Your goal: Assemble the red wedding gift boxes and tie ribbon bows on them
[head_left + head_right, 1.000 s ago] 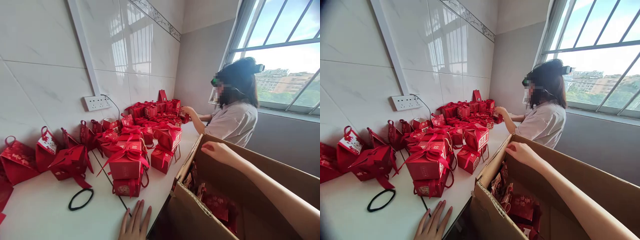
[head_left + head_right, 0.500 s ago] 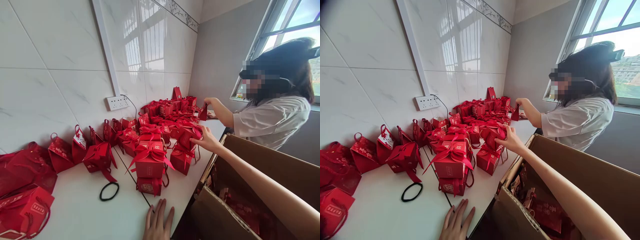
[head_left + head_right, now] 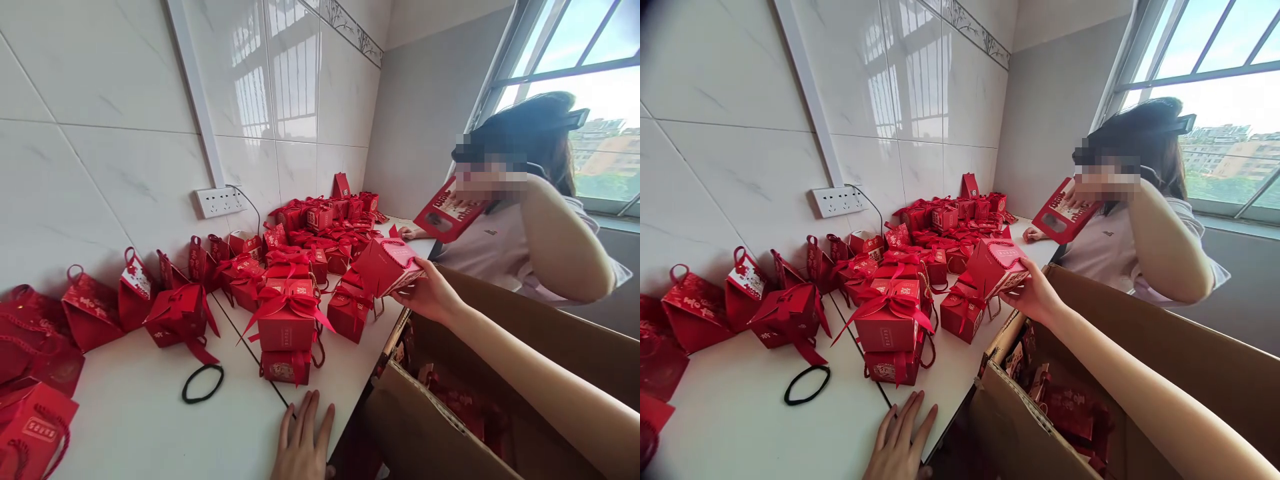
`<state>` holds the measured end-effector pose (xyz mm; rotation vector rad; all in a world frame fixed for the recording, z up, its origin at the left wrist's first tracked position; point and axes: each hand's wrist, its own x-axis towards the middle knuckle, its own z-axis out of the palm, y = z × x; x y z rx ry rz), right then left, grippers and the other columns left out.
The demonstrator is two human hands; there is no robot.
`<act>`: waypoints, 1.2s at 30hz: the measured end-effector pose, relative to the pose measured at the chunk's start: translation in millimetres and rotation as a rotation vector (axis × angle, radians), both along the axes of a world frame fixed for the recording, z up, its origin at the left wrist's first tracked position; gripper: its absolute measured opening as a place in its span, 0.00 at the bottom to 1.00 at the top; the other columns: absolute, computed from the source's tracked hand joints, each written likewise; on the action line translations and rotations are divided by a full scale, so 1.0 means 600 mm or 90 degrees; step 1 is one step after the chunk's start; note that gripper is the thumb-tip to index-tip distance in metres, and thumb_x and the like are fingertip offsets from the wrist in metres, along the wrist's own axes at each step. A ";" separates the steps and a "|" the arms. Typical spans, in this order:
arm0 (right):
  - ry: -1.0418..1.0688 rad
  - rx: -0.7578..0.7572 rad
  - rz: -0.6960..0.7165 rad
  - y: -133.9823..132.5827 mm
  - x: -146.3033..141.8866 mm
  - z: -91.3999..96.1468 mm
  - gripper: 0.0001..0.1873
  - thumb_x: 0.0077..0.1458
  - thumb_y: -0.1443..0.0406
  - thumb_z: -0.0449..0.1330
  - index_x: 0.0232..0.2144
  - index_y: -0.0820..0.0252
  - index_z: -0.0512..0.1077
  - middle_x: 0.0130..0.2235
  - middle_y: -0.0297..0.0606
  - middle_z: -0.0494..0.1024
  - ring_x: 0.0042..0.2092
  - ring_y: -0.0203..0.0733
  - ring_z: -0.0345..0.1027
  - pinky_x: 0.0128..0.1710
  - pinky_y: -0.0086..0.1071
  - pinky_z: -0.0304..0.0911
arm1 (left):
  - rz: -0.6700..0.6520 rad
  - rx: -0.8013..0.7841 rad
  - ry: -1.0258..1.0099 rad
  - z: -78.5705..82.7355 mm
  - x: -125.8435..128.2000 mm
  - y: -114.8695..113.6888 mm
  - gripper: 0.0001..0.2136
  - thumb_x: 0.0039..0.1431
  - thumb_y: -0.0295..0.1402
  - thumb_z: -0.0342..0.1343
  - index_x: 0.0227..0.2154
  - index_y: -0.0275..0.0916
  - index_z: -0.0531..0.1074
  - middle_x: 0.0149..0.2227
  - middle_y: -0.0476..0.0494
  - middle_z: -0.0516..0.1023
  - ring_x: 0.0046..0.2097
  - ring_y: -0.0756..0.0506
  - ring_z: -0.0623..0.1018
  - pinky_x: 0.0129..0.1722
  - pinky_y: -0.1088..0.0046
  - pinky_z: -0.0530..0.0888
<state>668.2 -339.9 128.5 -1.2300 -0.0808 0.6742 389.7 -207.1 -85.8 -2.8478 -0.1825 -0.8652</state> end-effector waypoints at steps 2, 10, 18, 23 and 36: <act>0.061 0.034 0.013 -0.003 -0.018 0.004 0.14 0.59 0.56 0.49 0.33 0.58 0.67 0.29 0.39 0.75 0.31 0.39 0.71 0.34 0.32 0.71 | -0.018 0.014 -0.012 0.001 0.000 0.003 0.28 0.50 0.42 0.58 0.55 0.46 0.63 0.53 0.40 0.73 0.54 0.41 0.72 0.51 0.61 0.67; 0.055 0.032 0.065 -0.005 -0.055 0.015 0.16 0.58 0.54 0.50 0.37 0.58 0.69 0.29 0.38 0.77 0.30 0.42 0.74 0.32 0.35 0.72 | -0.016 0.023 0.022 0.010 -0.003 0.007 0.28 0.50 0.30 0.57 0.56 0.44 0.61 0.55 0.39 0.70 0.55 0.40 0.71 0.52 0.60 0.68; -0.339 -0.066 0.031 -0.009 -0.037 -0.004 0.25 0.44 0.54 0.65 0.43 0.54 0.63 0.40 0.34 0.75 0.39 0.42 0.72 0.40 0.37 0.70 | -0.045 0.051 0.042 0.030 -0.008 0.010 0.33 0.43 0.21 0.51 0.57 0.41 0.60 0.55 0.37 0.70 0.56 0.40 0.70 0.51 0.60 0.67; -0.624 -0.187 0.061 -0.018 -0.035 -0.008 0.34 0.44 0.51 0.65 0.49 0.56 0.60 0.48 0.41 0.72 0.49 0.47 0.67 0.52 0.43 0.62 | -0.051 0.053 0.040 0.029 -0.006 0.013 0.33 0.44 0.21 0.50 0.58 0.42 0.60 0.56 0.38 0.70 0.56 0.40 0.70 0.52 0.60 0.67; -0.866 -0.321 0.008 -0.021 -0.026 -0.031 0.36 0.45 0.52 0.64 0.53 0.56 0.59 0.50 0.46 0.66 0.52 0.52 0.63 0.52 0.48 0.62 | 0.000 0.023 0.054 0.027 -0.005 0.001 0.32 0.43 0.19 0.52 0.55 0.45 0.63 0.55 0.40 0.71 0.56 0.41 0.70 0.52 0.60 0.69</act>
